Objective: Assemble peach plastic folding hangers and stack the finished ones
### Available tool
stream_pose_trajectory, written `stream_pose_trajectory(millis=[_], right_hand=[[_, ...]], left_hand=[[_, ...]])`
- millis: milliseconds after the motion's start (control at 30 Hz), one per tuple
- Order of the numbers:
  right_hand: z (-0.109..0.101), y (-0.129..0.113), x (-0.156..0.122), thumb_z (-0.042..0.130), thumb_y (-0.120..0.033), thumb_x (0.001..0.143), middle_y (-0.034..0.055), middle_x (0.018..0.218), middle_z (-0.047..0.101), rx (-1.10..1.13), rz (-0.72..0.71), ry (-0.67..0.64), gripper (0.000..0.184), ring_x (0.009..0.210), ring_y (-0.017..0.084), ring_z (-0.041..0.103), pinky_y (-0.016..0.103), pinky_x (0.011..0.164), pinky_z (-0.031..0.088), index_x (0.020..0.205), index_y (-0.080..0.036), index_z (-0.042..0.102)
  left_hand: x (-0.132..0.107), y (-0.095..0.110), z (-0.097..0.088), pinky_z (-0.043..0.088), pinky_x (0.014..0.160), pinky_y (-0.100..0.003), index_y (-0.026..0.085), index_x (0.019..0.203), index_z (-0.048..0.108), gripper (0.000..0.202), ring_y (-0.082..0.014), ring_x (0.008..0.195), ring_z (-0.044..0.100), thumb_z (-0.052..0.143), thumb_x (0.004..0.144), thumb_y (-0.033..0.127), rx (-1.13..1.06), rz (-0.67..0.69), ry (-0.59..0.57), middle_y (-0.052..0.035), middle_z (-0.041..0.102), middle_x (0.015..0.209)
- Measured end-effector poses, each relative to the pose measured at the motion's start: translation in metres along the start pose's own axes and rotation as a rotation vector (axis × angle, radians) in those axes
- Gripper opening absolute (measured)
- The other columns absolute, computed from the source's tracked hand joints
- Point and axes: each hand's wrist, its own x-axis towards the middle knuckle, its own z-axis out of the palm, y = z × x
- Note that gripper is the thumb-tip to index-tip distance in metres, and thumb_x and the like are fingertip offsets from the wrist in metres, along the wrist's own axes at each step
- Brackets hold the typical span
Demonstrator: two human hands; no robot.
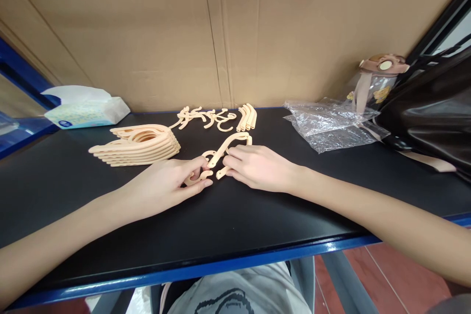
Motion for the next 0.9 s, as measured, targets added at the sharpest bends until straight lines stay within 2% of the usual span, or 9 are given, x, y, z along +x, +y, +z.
stream_pose_trajectory(millis=[900], right_hand=[[-0.0007,0.0014,-0.0004,0.037,-0.028,0.096,0.0043,0.084,0.058,-0.016,-0.035,0.04,0.024,0.076,0.016,0.053,0.028,0.072,0.042,0.092,-0.015,0.057]], left_hand=[[-0.0023,0.0024,-0.0014,0.035,0.05,-0.024,0.02,0.089,0.045,0.015,-0.0185,0.064,0.062,0.045,0.091,0.036,0.078,0.019,-0.028,-0.0003,0.065,0.077]])
